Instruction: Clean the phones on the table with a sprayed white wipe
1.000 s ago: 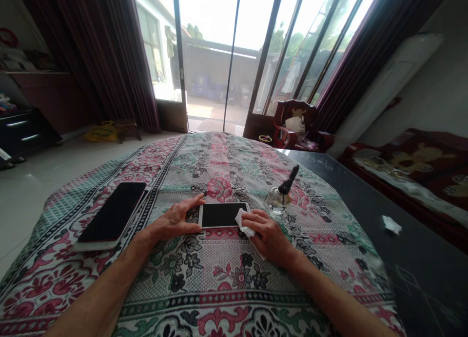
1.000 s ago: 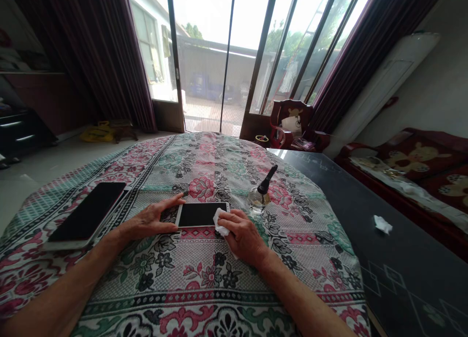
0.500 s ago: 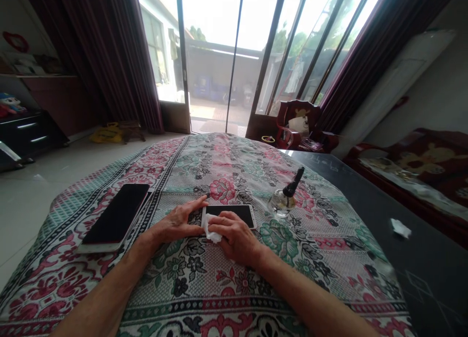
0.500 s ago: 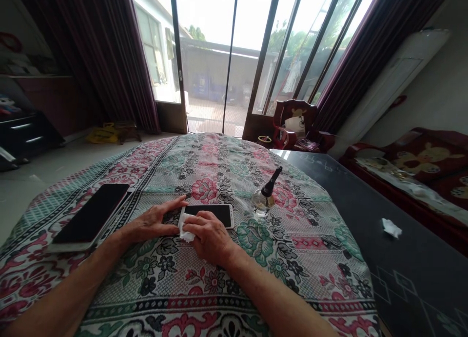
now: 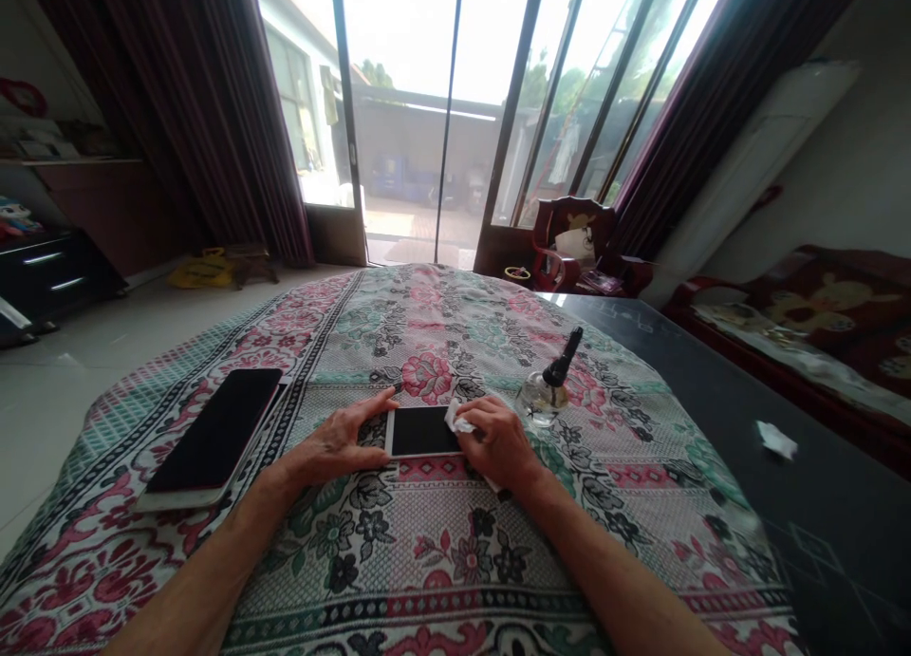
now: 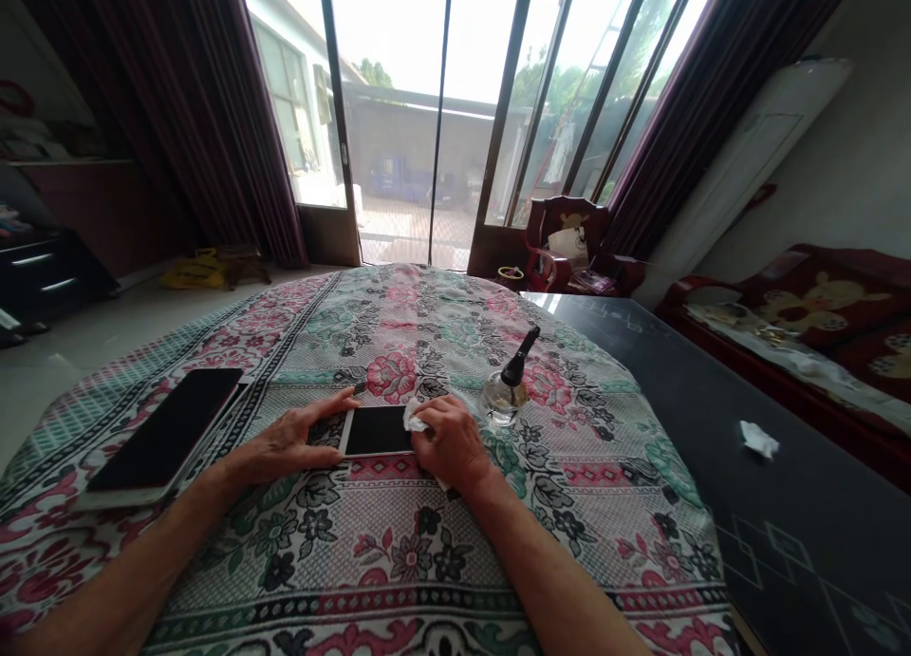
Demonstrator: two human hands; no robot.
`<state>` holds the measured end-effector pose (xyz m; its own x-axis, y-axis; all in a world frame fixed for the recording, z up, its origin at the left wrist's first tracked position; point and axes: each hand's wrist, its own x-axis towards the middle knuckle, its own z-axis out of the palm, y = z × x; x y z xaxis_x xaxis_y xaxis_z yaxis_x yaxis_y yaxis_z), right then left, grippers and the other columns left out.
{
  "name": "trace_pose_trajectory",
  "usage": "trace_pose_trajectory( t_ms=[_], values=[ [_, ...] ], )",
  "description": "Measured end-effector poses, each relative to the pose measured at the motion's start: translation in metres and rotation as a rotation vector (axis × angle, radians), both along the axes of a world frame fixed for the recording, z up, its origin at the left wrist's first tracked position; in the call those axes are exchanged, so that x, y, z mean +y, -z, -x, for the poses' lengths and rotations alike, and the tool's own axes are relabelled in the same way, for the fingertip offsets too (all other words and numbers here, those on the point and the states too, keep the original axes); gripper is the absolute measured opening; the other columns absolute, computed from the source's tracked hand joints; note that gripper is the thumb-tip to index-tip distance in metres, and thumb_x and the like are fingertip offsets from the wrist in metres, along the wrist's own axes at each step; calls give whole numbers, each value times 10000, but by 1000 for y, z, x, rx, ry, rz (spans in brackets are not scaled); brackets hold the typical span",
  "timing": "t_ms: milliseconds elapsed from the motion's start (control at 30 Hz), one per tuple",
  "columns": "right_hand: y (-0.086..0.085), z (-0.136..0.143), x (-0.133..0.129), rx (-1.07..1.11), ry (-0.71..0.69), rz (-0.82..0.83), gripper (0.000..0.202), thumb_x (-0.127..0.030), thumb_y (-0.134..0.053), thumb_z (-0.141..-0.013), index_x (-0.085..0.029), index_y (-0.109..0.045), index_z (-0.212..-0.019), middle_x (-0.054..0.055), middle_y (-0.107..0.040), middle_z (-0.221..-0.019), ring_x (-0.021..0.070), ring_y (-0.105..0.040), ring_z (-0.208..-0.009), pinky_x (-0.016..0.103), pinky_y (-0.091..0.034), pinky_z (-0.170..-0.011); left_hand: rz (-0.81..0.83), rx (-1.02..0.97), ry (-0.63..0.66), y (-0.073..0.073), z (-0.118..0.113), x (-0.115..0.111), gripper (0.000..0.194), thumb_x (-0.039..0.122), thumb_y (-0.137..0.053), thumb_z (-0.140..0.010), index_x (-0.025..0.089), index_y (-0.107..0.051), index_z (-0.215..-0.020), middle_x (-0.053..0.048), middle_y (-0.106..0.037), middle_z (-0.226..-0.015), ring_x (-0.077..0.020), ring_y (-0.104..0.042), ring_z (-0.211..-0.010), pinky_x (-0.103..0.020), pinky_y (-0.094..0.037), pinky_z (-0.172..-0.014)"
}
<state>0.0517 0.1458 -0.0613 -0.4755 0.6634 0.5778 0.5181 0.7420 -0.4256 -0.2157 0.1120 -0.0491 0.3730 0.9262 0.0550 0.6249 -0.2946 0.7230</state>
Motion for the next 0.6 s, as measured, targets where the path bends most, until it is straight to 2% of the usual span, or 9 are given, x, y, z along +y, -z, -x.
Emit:
trace_pose_trajectory(
  t_ms=[133, 400, 600],
  values=[
    [0, -2, 2, -37, 54, -2, 161, -68, -546, -717, -199, -640, -707, 52, -685, -869, 199, -591, -819, 347, -465, -810, -9, 4, -9, 3, 1, 0, 826, 297, -650, -703, 229, -283, -1439, -29, -499, -1359, -238, -484, -1201, -336, -358, -1047],
    [-1, 32, -14, -71, -169, 30, 255, -72, -525, -774, -206, -635, -961, 29, -659, -1071, 192, -569, -964, 364, -382, -969, -39, 2, -15, 4, -1, 0, 829, 295, -650, -676, 224, -309, -1429, -62, -528, -1333, -258, -494, -1198, -387, -364, -1045],
    [-4, 61, -18, -140, -309, 34, 187, -98, -544, -783, -205, -628, -911, 23, -661, -1014, 187, -553, -973, 325, -398, -946, -35, -3, -48, 2, -6, -2, 822, 294, -665, -672, 197, -334, -1418, -56, -524, -1336, -252, -503, -1191, -346, -365, -1043]
  ],
)
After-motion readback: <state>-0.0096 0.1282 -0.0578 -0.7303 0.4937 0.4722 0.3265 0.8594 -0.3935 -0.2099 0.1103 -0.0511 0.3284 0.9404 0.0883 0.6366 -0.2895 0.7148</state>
